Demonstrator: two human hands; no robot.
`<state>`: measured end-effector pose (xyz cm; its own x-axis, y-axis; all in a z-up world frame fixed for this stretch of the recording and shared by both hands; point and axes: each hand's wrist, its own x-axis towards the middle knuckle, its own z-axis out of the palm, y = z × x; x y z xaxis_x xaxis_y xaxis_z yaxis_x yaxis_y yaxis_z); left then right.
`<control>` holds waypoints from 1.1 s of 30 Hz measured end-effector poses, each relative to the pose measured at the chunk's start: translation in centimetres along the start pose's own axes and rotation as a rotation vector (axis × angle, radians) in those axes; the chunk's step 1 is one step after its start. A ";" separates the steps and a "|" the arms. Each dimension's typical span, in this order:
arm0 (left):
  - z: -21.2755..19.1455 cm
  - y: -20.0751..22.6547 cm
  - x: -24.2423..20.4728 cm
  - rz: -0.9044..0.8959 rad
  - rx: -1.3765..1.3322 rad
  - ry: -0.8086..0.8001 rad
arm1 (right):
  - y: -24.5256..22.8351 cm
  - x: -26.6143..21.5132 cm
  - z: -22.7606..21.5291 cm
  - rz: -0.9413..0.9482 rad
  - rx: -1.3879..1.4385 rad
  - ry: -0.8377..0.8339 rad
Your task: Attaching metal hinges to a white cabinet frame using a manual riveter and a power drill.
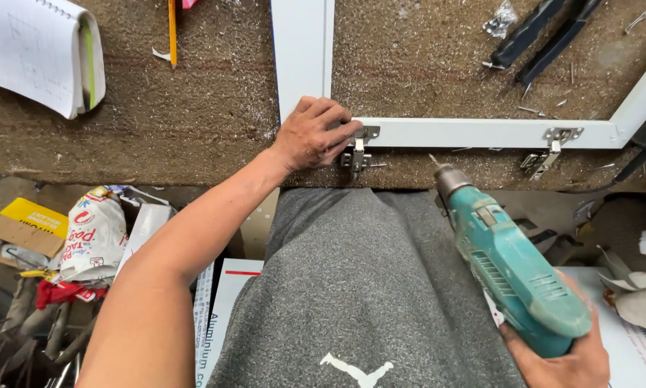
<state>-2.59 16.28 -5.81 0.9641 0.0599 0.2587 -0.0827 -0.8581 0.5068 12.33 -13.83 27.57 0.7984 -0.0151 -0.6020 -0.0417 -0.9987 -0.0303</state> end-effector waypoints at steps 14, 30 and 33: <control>-0.1 -0.2 -0.2 -0.010 0.004 0.009 | -4.7 0.2 1.0 -0.125 0.015 -0.225; -0.9 -0.1 0.2 0.001 0.035 -0.030 | -5.2 0.7 1.3 -0.257 0.029 -0.180; -0.4 -0.3 -0.1 0.007 0.029 -0.051 | -5.1 0.8 1.9 -0.279 0.033 -0.148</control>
<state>-2.78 16.69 -5.64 0.9752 0.0282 0.2197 -0.0831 -0.8727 0.4811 12.00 -8.68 25.76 0.6857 0.2688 -0.6764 0.1450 -0.9611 -0.2350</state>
